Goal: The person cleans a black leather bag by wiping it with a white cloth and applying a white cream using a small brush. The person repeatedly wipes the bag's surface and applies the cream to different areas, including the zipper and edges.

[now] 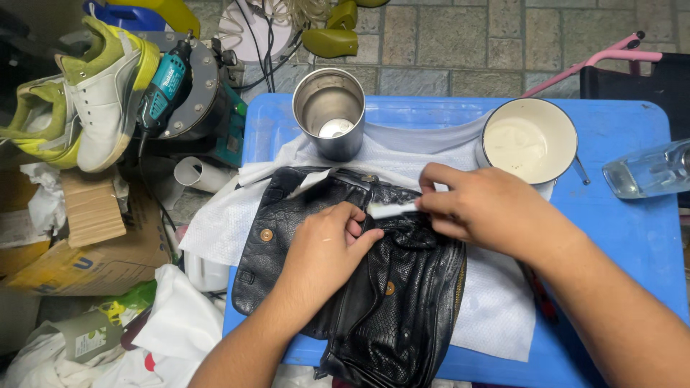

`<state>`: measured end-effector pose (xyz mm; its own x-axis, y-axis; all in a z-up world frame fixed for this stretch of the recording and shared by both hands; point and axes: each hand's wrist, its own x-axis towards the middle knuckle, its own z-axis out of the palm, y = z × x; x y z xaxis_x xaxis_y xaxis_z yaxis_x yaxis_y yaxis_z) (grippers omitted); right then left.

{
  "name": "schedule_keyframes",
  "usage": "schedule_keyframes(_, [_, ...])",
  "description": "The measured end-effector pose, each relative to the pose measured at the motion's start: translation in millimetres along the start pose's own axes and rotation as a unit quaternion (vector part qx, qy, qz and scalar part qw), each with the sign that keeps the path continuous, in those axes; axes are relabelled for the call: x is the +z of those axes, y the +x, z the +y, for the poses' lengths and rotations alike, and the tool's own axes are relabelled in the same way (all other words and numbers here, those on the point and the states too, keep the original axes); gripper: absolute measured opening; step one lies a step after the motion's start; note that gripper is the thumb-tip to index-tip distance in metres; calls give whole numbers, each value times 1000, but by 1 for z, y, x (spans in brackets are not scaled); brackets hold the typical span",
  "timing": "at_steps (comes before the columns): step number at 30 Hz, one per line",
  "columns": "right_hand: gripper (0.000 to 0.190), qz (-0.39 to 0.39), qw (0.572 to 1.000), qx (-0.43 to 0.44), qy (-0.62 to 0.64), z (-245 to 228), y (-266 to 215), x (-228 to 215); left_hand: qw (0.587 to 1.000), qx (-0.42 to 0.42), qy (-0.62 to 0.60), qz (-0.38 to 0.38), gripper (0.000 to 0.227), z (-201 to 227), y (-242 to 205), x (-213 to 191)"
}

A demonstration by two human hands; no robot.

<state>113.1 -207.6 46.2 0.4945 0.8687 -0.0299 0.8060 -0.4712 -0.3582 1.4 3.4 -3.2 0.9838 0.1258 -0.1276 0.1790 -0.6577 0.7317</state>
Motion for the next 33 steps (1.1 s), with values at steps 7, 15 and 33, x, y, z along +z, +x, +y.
schedule_keyframes(7, [27,-116,988,86,-60,6,-20,-20,999,-2,-31,-40,41,-10,3,-2])
schedule_keyframes(15, [28,-46,999,18,11,-2,1,6,997,-32,-36,-54,42,-12,6,-1])
schedule_keyframes(33, [25,29,987,120,107,14,-6,11,996,64,43,-36,35,2,-1,-5])
